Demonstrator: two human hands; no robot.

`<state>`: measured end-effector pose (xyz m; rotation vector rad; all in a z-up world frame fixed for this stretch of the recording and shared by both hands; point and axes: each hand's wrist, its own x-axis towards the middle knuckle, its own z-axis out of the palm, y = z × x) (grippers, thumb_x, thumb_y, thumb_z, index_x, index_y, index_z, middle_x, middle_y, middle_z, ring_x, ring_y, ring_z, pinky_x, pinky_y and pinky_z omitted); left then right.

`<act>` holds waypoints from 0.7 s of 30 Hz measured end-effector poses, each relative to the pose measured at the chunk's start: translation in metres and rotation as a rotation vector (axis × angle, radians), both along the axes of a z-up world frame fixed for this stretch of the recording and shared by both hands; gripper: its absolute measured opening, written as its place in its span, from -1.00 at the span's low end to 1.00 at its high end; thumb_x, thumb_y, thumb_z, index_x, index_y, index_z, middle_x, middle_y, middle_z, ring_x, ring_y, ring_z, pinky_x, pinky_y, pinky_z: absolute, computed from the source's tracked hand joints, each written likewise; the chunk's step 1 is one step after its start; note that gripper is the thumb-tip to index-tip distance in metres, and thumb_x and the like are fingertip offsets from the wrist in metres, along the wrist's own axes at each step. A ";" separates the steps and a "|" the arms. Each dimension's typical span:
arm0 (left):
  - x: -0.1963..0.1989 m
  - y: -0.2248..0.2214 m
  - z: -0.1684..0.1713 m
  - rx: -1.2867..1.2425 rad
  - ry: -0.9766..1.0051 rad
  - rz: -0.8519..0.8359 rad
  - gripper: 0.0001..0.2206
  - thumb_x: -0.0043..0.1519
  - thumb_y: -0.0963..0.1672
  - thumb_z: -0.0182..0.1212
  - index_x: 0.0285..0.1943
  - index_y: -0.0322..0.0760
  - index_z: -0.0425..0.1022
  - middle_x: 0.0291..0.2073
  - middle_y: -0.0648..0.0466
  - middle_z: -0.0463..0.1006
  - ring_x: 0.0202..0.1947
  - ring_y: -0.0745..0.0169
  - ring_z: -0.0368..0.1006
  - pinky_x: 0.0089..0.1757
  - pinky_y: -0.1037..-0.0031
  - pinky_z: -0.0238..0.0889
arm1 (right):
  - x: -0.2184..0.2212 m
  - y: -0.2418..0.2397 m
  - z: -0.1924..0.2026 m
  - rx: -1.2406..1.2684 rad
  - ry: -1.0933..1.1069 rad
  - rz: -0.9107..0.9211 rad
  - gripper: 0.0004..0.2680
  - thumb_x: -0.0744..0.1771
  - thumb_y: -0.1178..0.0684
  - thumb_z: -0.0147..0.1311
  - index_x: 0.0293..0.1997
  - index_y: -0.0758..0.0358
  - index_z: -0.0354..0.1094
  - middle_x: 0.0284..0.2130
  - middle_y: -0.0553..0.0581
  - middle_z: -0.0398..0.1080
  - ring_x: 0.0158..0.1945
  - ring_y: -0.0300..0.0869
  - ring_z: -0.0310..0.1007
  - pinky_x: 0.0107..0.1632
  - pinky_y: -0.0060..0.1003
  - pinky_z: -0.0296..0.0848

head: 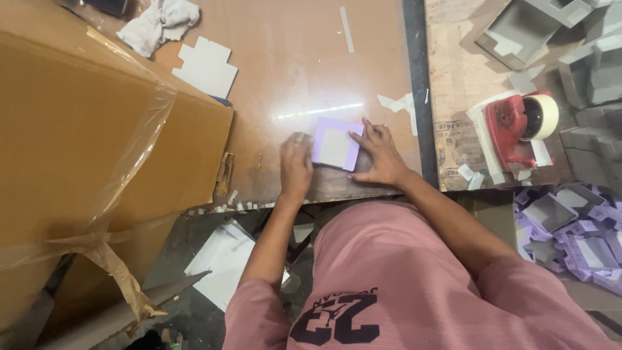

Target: The person assembles small cardboard boxes by folding flaps and securing them with adhesive tape. They repeatedly pick up flat pieces, fold them into box shapes, and use a tape dispenser to seal the edges.

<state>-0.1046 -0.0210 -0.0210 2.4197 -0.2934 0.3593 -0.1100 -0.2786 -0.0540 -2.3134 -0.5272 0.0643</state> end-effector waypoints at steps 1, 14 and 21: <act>0.003 0.002 0.001 -0.056 0.112 -0.109 -0.77 0.21 -0.27 0.20 0.04 -0.40 0.60 0.10 -0.25 0.53 0.12 -0.27 0.43 0.11 0.19 0.29 | 0.000 -0.001 0.000 0.021 0.001 -0.003 -0.20 0.09 -0.40 0.34 0.44 0.13 0.19 0.47 0.50 -0.10 0.38 0.42 -0.04 0.44 0.33 -0.15; 0.021 0.032 -0.005 0.017 0.406 -0.466 -0.59 0.06 -0.30 0.35 0.13 -0.34 0.61 0.24 -0.19 0.47 0.29 -0.11 0.39 0.27 0.30 0.20 | -0.002 0.008 0.001 -0.092 0.010 -0.024 -0.23 0.13 -0.41 0.33 0.44 0.14 0.18 0.46 0.42 -0.05 0.47 0.30 -0.04 0.47 0.37 -0.31; 0.029 0.037 -0.007 -0.022 0.454 -0.523 -0.62 0.03 -0.31 0.34 0.08 -0.39 0.60 0.18 -0.27 0.48 0.25 -0.13 0.41 0.20 0.29 0.27 | -0.007 0.017 -0.007 -0.006 0.055 -0.101 -0.26 0.14 -0.30 0.36 0.44 0.16 0.16 0.45 0.47 -0.04 0.51 0.27 -0.10 0.49 0.32 -0.35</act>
